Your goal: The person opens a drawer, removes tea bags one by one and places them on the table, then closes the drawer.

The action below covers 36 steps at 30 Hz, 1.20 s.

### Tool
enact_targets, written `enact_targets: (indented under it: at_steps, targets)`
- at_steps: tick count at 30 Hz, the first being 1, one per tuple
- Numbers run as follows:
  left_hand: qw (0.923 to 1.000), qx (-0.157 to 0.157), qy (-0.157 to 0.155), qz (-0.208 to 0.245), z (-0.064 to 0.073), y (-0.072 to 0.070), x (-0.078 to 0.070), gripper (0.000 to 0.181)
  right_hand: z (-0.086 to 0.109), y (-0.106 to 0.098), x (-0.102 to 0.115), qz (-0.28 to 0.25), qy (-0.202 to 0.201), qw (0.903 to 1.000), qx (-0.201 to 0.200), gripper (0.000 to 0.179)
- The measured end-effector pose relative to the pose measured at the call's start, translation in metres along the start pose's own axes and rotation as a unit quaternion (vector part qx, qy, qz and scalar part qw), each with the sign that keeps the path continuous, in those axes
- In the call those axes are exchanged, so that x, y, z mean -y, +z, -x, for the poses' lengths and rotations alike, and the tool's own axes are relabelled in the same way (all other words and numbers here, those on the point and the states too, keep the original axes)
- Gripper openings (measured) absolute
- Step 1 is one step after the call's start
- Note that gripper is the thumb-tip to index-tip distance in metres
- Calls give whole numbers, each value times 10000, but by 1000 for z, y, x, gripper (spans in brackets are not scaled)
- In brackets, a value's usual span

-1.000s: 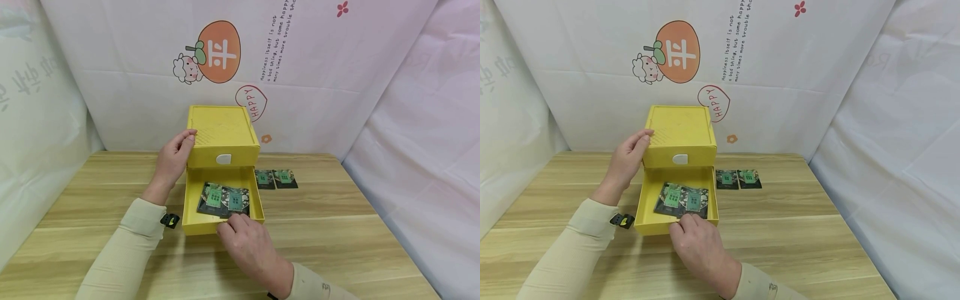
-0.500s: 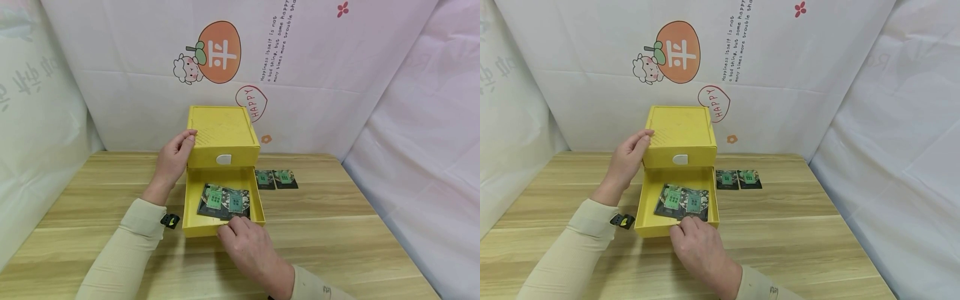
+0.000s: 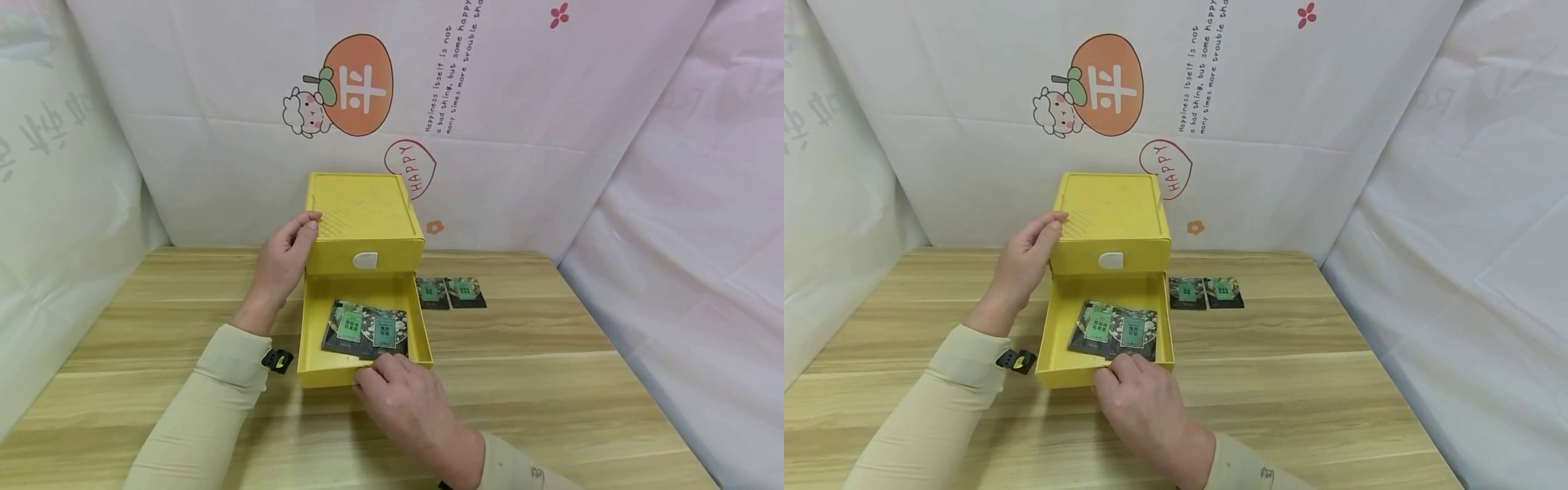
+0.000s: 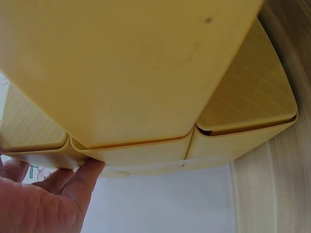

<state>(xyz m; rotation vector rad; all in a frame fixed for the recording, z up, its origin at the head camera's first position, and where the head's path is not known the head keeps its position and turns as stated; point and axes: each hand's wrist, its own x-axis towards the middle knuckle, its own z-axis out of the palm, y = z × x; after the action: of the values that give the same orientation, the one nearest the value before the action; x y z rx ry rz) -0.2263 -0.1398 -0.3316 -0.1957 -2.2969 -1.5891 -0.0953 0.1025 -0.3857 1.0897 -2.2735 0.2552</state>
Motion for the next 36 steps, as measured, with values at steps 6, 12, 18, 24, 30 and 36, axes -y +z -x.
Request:
enact_targets:
  at_steps: [6,12,18,24,30,36]
  targets:
    - [10000,6,-2,11,0,0,0,50,-3,-4,-1,-38,29,9999,-167,14]
    - [10000,-17,-11,-21,0,0,0,50,-6,-11,-4,-170,78,9998,-70,14]
    - [10000,-32,-9,-63,0,0,0,50,-15,-18,-15,-421,5,9983,-393,14]
    - [10000,-20,0,-65,-1,0,1,50,-26,-20,-33,-429,-78,9961,-763,13]
    - [10000,-41,8,-61,-1,0,1,49,-36,-20,-48,-179,131,9974,-685,20]
    - [10000,-61,3,-36,-2,0,1,50,-43,-17,-57,-44,197,9993,-319,29]
